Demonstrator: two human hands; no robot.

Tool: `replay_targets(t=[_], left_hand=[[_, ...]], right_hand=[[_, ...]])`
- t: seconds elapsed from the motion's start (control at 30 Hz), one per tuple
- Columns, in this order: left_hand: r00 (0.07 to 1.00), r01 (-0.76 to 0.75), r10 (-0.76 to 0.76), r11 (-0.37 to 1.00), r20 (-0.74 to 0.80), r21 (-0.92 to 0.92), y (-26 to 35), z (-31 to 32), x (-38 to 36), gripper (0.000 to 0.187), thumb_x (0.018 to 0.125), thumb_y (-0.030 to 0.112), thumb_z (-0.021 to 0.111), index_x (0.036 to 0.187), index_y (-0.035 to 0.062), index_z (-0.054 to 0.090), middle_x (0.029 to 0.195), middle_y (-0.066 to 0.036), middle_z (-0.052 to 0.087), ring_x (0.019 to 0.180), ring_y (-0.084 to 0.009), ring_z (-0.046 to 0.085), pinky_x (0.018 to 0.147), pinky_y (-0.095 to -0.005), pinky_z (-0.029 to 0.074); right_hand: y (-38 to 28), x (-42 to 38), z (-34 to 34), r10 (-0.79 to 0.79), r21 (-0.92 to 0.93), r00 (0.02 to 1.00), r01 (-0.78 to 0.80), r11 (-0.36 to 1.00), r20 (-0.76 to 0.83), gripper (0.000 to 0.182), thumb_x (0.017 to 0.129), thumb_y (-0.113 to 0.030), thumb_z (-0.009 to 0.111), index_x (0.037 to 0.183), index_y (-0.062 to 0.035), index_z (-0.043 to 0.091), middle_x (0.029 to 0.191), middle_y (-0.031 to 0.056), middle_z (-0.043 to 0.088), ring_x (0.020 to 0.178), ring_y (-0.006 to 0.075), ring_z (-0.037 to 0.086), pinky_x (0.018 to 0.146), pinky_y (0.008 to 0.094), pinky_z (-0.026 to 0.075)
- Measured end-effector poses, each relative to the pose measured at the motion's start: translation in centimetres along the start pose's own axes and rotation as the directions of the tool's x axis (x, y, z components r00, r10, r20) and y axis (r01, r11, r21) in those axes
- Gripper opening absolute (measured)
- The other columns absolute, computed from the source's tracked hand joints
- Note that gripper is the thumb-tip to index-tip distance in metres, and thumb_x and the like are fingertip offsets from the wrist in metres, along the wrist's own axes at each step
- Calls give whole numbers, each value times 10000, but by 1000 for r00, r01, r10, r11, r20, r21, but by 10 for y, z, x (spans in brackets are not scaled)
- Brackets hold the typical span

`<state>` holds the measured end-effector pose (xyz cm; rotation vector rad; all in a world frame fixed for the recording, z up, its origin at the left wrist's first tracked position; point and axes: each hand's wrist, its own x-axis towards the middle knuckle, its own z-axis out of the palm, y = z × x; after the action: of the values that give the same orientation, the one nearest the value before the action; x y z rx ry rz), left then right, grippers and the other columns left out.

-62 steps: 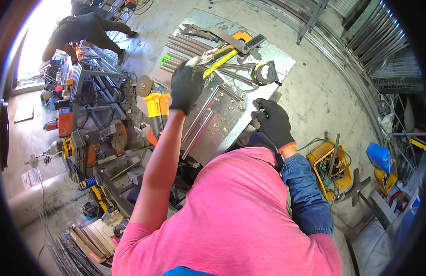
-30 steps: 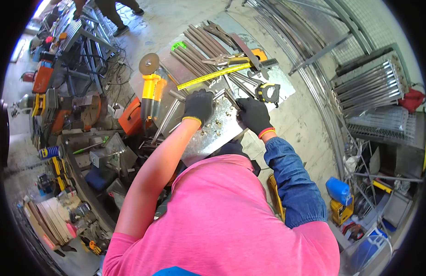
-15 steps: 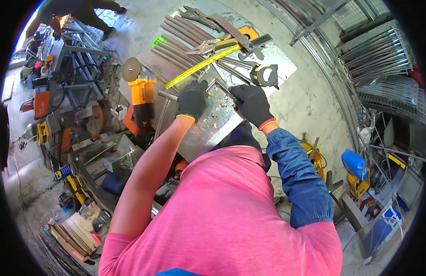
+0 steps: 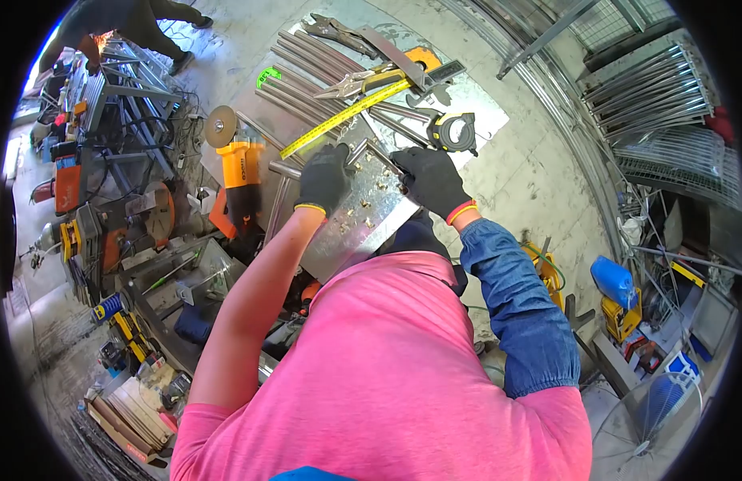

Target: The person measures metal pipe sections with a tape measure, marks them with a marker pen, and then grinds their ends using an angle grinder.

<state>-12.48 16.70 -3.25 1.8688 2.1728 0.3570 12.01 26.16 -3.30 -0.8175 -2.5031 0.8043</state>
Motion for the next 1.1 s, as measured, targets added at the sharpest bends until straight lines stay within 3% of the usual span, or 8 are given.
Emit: replay_targets(t=[0.13, 0.27, 0.4, 0.47, 0.57, 0.8, 0.9, 1.1], left_hand=[[996, 47, -38, 992, 83, -115, -4, -10, -3, 240, 896, 223, 760, 1063, 72, 676, 968, -214, 713, 985, -436, 697, 871, -553, 544], [987, 108, -92, 986, 131, -129, -8, -8, 3, 244, 898, 210, 758, 1069, 59, 670, 1027, -231, 716, 1012, -447, 693, 904, -542, 540], [980, 125, -101, 982, 169, -141, -6, -15, 8, 248, 887, 200, 762, 1071, 55, 678, 1055, -229, 719, 1026, -444, 691, 915, -542, 535], [989, 91, -75, 988, 124, -123, -2, -14, 7, 225, 892, 118, 667, 1107, 92, 728, 1037, -214, 725, 1019, -416, 711, 890, -525, 564], [999, 49, -49, 997, 8, -65, 3, -3, -1, 202, 889, 116, 655, 1077, 112, 730, 1016, -190, 718, 987, -397, 710, 866, -520, 565], [997, 82, -82, 997, 10, -4, 8, -2, -1, 106, 888, 123, 660, 989, 120, 691, 961, -166, 697, 918, -395, 700, 810, -532, 553], [991, 128, -128, 992, 28, -14, 11, -2, -4, 158, 872, 156, 732, 1007, 97, 675, 975, -186, 685, 962, -415, 679, 851, -531, 540], [996, 77, -79, 994, -34, -73, 5, 1, -2, 95, 862, 119, 675, 953, 134, 694, 950, -149, 700, 888, -394, 700, 789, -537, 552]], right_hand=[[-1, -1, -6, 21, 102, 999, -24, 994, 36, 397, 808, -20, 689, 1196, -70, 758, 1015, 156, 733, 863, 390, 699, 776, 475, 568], [-3, 0, -7, 75, 92, 995, -80, 993, 59, 383, 780, -20, 699, 1154, -64, 771, 981, 166, 721, 875, 402, 699, 792, 483, 570], [-2, -1, -5, 25, 83, 1000, -25, 996, 5, 389, 776, -25, 707, 1156, -77, 776, 975, 157, 718, 860, 401, 693, 788, 482, 568], [-4, 1, -7, 98, 114, 995, -101, 988, 38, 386, 783, -26, 713, 1156, -93, 782, 970, 147, 715, 863, 391, 692, 787, 480, 567], [0, 0, -4, 125, 49, 990, -128, 991, 68, 399, 792, -28, 715, 1178, -107, 783, 981, 135, 721, 882, 377, 699, 794, 471, 569], [-7, 4, -8, 116, 55, 991, -119, 991, 62, 409, 804, -84, 738, 1211, -98, 774, 992, 146, 727, 901, 374, 705, 816, 467, 576], [-16, 8, -10, 161, 38, 983, -165, 986, 84, 412, 796, -144, 764, 1205, -96, 776, 1006, 154, 734, 911, 369, 709, 828, 458, 580], [-24, 8, -7, 294, 37, 953, -297, 954, 77, 369, 802, -173, 768, 1163, -97, 796, 1023, 150, 747, 912, 354, 721, 810, 456, 584]])
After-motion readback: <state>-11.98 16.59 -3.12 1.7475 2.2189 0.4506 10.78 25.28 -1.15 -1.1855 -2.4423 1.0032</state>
